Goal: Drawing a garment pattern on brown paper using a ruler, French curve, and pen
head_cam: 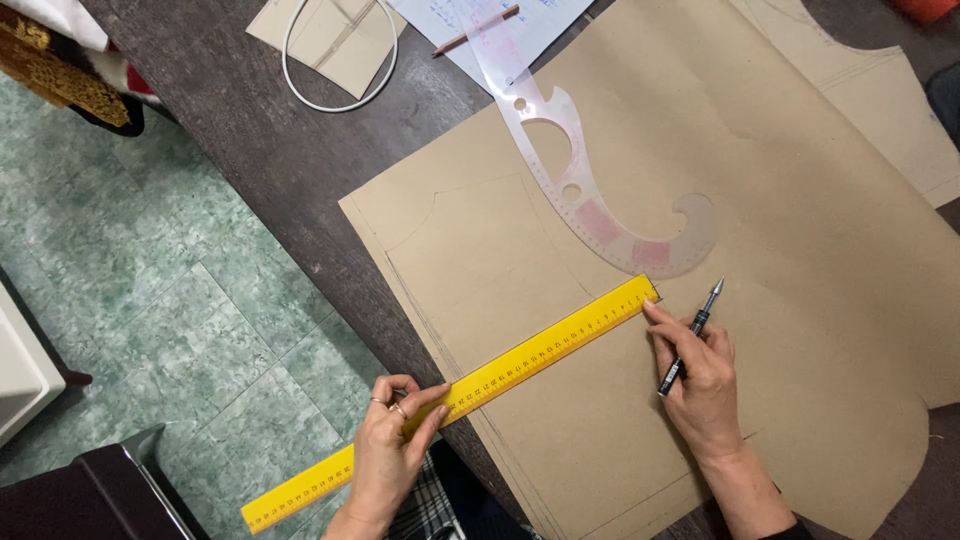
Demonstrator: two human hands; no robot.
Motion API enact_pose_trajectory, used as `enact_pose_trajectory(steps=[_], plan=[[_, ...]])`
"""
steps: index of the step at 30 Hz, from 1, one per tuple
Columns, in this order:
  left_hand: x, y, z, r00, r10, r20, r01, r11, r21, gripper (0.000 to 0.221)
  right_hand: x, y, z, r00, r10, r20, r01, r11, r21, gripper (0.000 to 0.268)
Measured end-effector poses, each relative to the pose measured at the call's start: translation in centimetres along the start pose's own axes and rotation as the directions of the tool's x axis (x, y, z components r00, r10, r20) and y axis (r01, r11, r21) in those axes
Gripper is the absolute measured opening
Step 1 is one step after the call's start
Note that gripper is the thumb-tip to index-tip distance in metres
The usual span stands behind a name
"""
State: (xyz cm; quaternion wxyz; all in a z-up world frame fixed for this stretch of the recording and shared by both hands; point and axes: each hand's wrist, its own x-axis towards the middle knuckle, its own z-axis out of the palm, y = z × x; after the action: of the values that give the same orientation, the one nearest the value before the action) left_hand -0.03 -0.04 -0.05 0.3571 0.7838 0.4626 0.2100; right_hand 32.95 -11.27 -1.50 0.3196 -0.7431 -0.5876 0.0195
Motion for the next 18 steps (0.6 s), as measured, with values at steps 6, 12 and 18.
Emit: enact_pose_trajectory(steps=[6, 12, 18], plan=[[0.0, 0.2, -0.1, 0.999, -0.044, 0.011, 0.044, 0.999, -0.005, 0.023, 0.0, 0.0, 0.1, 1.0, 0.0, -0.016, 0.0, 1.0, -0.002, 0.022], [0.1, 0.5, -0.3, 1.0, -0.008, -0.007, 0.008, 0.997, 0.071, 0.024, 0.0, 0.1, 0.2, 1.0, -0.006, -0.019, 0.005, 1.0, -0.018, 0.018], [3.0, 3.0, 1.8, 0.954, 0.3, 0.001, -0.279, 0.884, 0.375, 0.027, 0.8, -0.6, -0.1, 0.998, 0.008, -0.064, -0.009, 1.0, -0.02, 0.016]])
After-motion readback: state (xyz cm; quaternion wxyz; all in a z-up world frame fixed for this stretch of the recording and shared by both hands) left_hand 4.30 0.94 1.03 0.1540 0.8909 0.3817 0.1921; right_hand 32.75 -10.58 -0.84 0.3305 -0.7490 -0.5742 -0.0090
